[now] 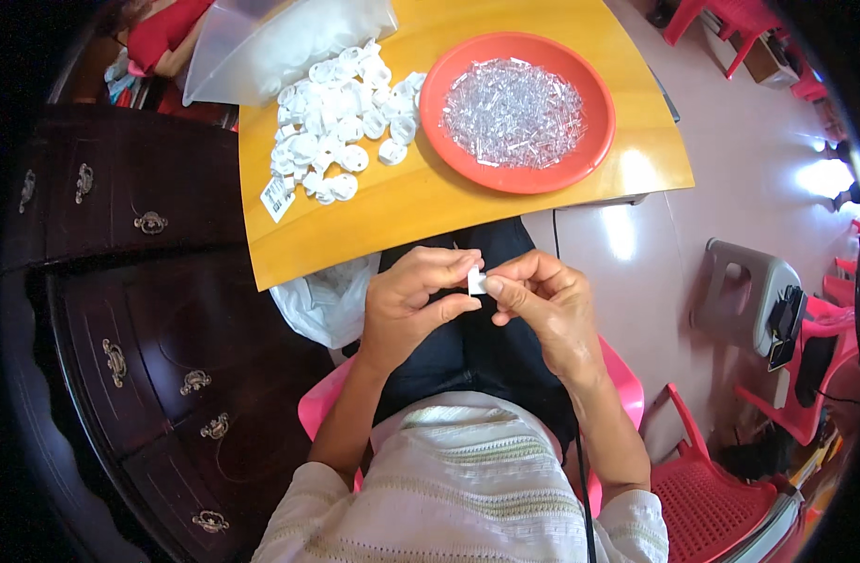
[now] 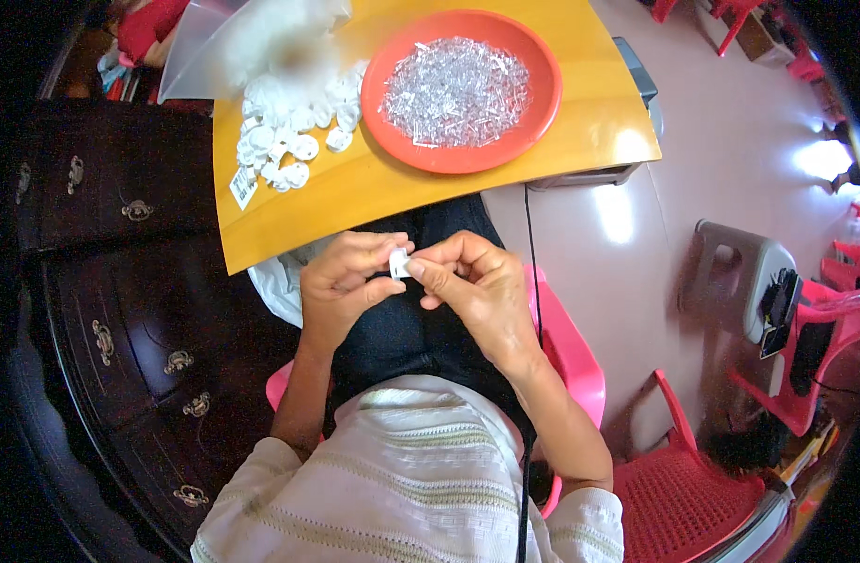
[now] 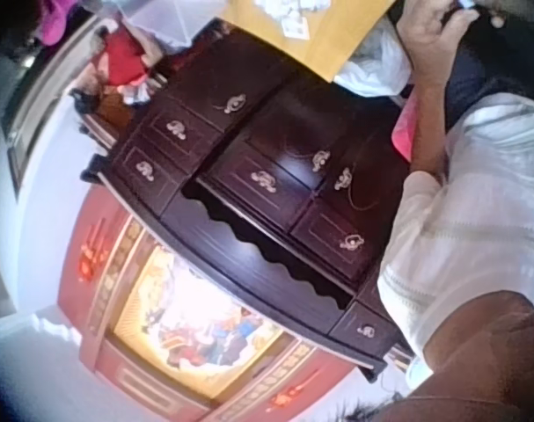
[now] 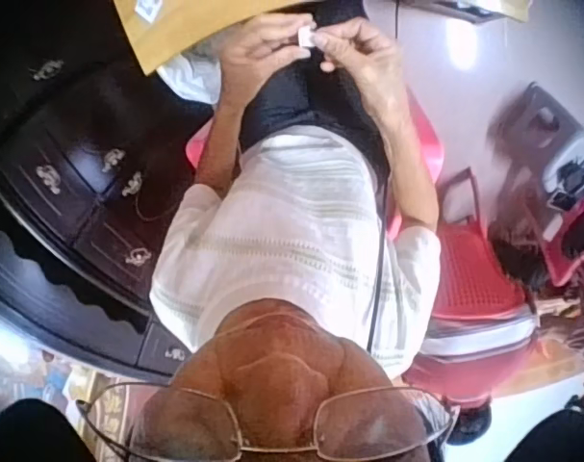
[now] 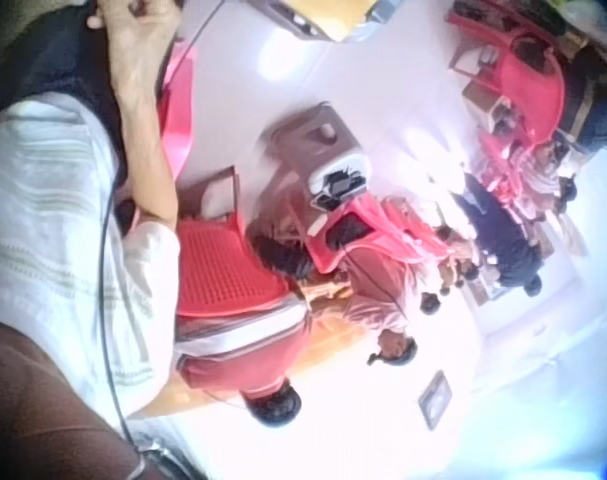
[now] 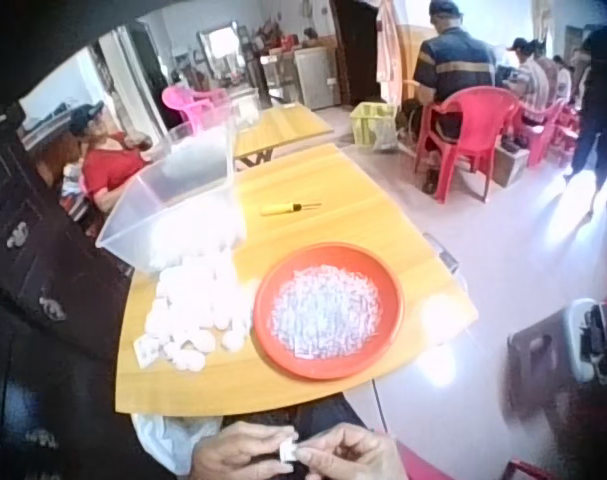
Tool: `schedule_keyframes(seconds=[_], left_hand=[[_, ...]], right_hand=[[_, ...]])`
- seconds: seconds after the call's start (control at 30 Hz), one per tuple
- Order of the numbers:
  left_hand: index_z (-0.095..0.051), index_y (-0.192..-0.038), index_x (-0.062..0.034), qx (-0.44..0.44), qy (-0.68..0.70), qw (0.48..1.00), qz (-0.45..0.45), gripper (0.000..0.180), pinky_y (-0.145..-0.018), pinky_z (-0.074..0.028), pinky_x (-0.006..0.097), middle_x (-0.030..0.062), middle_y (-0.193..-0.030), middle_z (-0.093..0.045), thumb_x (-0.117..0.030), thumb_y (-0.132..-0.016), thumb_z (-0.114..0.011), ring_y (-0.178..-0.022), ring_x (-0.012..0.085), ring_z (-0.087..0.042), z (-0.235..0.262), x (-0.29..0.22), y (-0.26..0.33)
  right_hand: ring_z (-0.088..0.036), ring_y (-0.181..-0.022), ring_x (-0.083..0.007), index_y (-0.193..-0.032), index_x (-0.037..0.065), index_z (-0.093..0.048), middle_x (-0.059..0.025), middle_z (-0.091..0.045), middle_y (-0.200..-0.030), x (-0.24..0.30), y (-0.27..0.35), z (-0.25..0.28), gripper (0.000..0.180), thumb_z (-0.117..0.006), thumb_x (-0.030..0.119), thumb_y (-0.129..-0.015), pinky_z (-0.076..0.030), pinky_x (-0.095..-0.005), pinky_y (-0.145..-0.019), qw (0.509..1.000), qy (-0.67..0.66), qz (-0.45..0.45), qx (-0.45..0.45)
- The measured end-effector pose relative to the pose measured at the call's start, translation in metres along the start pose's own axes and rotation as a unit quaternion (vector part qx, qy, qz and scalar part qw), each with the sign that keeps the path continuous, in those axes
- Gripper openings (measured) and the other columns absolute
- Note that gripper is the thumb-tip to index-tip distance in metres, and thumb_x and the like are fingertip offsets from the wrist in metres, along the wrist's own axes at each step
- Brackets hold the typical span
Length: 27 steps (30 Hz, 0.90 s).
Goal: Assembling small plastic components into battery caps.
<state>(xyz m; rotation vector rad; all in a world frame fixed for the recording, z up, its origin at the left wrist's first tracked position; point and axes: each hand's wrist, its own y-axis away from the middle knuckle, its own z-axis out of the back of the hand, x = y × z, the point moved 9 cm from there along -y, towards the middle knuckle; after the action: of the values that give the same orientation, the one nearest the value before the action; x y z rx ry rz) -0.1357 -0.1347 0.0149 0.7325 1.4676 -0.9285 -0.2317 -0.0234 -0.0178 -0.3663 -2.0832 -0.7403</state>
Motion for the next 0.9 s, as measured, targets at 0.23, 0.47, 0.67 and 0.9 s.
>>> schedule_keyframes(seconds=[0.23,0.47,0.67,0.9], left_hand=[[-0.068,-0.107,-0.0015,0.099,-0.108,0.989,-0.03,0.036,-0.089,-0.051,0.033,0.0141,-0.111,-0.067,0.004,-0.072,-0.077,-0.104,0.0241,-0.065,-0.01,-0.013,-0.026],[-0.063,-0.109,-0.0007,0.131,-0.47,0.848,-0.205,0.028,-0.091,-0.049,0.034,0.0125,-0.112,-0.063,-0.004,-0.081,-0.066,-0.105,0.0261,-0.061,0.037,-0.08,-0.112],[-0.065,-0.114,-0.0056,-0.11,-0.518,0.821,-0.213,0.031,-0.091,-0.049,0.031,0.0092,-0.113,-0.065,-0.003,-0.083,-0.064,-0.105,0.0243,-0.062,0.193,-0.138,-0.211],[-0.063,-0.116,-0.0064,-0.075,-0.6,0.75,-0.269,0.039,-0.094,-0.047,0.038,0.0147,-0.121,-0.06,-0.017,-0.08,-0.073,-0.112,0.0327,-0.058,0.154,-0.115,-0.2]], right_hand=[[-0.059,-0.068,-0.006,-0.091,-0.001,-0.065,-0.0047,-0.066,-0.082,0.004,0.0,0.009,0.008,-0.069,0.005,-0.087,-0.053,-0.0196,-0.061,0.999,0.018,0.001,-0.047],[-0.056,-0.079,-0.0075,-0.12,0.0,-0.059,-0.0077,-0.061,-0.102,0.023,0.0,0.0,0.034,-0.068,0.009,-0.088,-0.054,-0.0235,-0.065,0.993,0.11,0.014,-0.049],[-0.057,-0.077,-0.0126,-0.11,-0.002,-0.063,-0.0087,-0.063,-0.095,0.078,0.005,-0.002,0.025,-0.067,0.007,-0.087,-0.048,-0.0259,-0.071,0.964,0.228,0.124,-0.064],[-0.063,-0.076,-0.0257,-0.095,0.0,-0.064,-0.0125,-0.064,-0.086,0.118,-0.038,0.002,0.017,-0.07,0.007,-0.08,-0.049,-0.0357,-0.063,0.822,0.503,0.23,-0.139]])
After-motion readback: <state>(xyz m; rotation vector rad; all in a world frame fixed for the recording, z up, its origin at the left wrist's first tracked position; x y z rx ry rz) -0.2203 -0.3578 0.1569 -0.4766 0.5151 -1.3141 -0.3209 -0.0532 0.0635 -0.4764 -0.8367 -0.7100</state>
